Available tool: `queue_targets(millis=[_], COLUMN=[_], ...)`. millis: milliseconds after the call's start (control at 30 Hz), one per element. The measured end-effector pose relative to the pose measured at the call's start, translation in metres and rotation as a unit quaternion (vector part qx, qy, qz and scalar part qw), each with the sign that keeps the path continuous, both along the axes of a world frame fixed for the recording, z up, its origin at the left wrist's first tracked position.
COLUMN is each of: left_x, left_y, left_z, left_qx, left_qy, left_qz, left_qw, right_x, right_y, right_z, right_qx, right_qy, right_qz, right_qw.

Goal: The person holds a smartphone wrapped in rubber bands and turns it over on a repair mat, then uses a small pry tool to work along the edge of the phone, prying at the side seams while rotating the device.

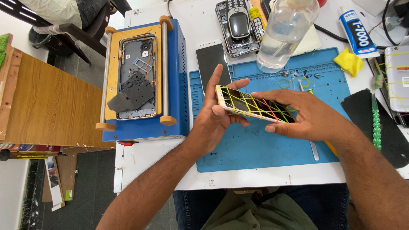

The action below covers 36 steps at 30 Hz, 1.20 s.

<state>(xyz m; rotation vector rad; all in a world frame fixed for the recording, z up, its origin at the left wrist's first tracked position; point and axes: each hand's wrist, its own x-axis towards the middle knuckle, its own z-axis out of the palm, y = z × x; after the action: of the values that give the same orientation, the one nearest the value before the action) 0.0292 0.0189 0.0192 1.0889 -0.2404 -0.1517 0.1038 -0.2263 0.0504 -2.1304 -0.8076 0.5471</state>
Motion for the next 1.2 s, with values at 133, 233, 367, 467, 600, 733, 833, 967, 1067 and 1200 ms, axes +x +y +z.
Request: queue_targets(millis=[133,233,367,467,600,733,833,967,1067,1200], left_x=[-0.001,0.0,-0.001,-0.007,-0.02,-0.027,-0.025,-0.024,-0.023,-0.02], left_y=[0.001,0.001,0.001,-0.003,-0.008,-0.007,-0.006,-0.005,-0.005,-0.005], left_z=[0.001,0.001,0.0,-0.002,-0.005,-0.007,-0.007,-0.006,-0.005,-0.006], left_qx=[-0.005,-0.014,-0.023,0.011,0.142,0.193,0.195,0.202,0.203,0.141], left_qy=[-0.004,-0.008,-0.015,-0.081,-0.197,-0.252,-0.269,-0.265,-0.262,-0.201], left_qz=[-0.007,-0.014,-0.018,-0.019,-0.019,-0.023,-0.022,-0.024,-0.028,-0.042], left_qw=[1.0,1.0,0.999,0.996,0.97,0.948,0.943,0.943,0.943,0.969], right_x=[0.0,0.0,-0.001,-0.004,-0.004,-0.006,-0.005,-0.005,-0.006,-0.007], right_y=[0.001,0.0,-0.001,0.002,0.008,0.007,0.006,0.006,0.007,0.008], right_z=[0.001,0.002,0.002,-0.001,-0.007,-0.014,-0.017,-0.017,-0.014,-0.009], right_qx=[0.031,0.013,0.013,0.038,-0.064,-0.003,-0.016,-0.025,-0.034,-0.032], right_qy=[-0.011,-0.004,-0.007,0.021,-0.001,-0.037,-0.028,-0.038,-0.051,-0.032], right_qz=[0.015,0.007,0.013,0.023,0.028,0.065,0.055,0.052,0.05,0.013], right_qw=[0.999,1.0,1.0,0.999,0.998,0.997,0.998,0.998,0.997,0.999])
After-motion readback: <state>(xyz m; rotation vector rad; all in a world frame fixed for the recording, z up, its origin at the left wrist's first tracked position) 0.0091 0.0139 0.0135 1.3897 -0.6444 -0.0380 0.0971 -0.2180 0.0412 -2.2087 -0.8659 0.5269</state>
